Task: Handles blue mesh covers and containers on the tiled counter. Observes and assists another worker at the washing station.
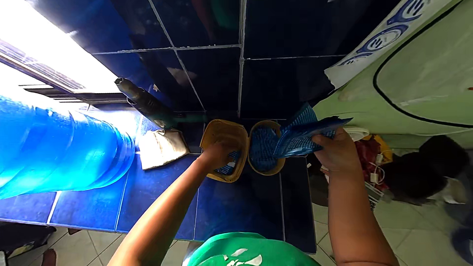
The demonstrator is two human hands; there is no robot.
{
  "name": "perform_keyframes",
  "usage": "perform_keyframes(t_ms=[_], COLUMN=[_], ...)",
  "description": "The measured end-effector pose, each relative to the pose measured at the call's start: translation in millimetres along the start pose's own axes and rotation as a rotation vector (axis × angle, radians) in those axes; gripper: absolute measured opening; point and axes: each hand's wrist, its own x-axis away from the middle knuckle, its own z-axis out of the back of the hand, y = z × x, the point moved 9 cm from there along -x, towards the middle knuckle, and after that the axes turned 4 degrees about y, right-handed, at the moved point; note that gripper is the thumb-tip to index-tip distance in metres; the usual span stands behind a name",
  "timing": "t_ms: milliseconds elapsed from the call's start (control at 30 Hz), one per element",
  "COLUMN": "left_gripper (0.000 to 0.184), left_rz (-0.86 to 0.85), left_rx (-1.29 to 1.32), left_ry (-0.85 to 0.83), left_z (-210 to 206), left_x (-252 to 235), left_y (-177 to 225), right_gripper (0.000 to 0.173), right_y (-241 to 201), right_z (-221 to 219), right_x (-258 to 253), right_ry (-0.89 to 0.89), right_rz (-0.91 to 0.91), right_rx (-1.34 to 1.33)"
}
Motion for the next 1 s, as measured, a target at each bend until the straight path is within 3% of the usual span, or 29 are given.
perform_keyframes(t_ms=[67, 133, 300, 467, 633, 733, 867, 1000], left_gripper=[0.051, 0.054, 0.044, 0.029, 0.023, 0.029, 0.03, 0.041], left_rz=[0.013, 0.022, -0.028, -0.119, -0.069, 0.117, 0.402, 0.459], left_rx=[-0.048, -0.066, -0.09, -0.087, -0.057, 0.127, 0.658, 1.176], left_ry=[-0.05, -0.069, -0.173, -0.06, -0.001, 0.078, 0.189, 0.3], left_z=[-15.4, -20.5, -23.0, -20.7, -9.2, 9.2, 23.1, 22.6], left_x=[-12.6, -22.6, -34.4, -34.6, -33.5, -30.1, -8.0, 22.6], left_y=[-7.4, -10.1, -7.8, -11.3, -16.0, -22.3, -26.8, -17.8], right_gripper=[0.036, 0.036, 0.037, 0.04, 0.038, 0.038, 0.038, 0.041], right_y=[0.7, -1.5, -3.4, 2.1, 9.2, 13.4, 16.1, 20.0], right_z=[5.0, 6.3, 17.2, 35.3, 36.5, 35.0, 30.9, 22.8], right_x=[6.1, 11.0, 19.1, 19.1, 17.9, 15.5, 12.9, 11.2], right_ry=[0.024, 0.008, 0.01, 0.065, 0.071, 0.077, 0.079, 0.02], right_rz=[-0.016, -0.012, -0.009, -0.032, -0.049, -0.074, -0.091, -0.093], right_rx=[-0.003, -0.019, -0.042, -0.026, -0.024, -0.019, -0.026, -0.036])
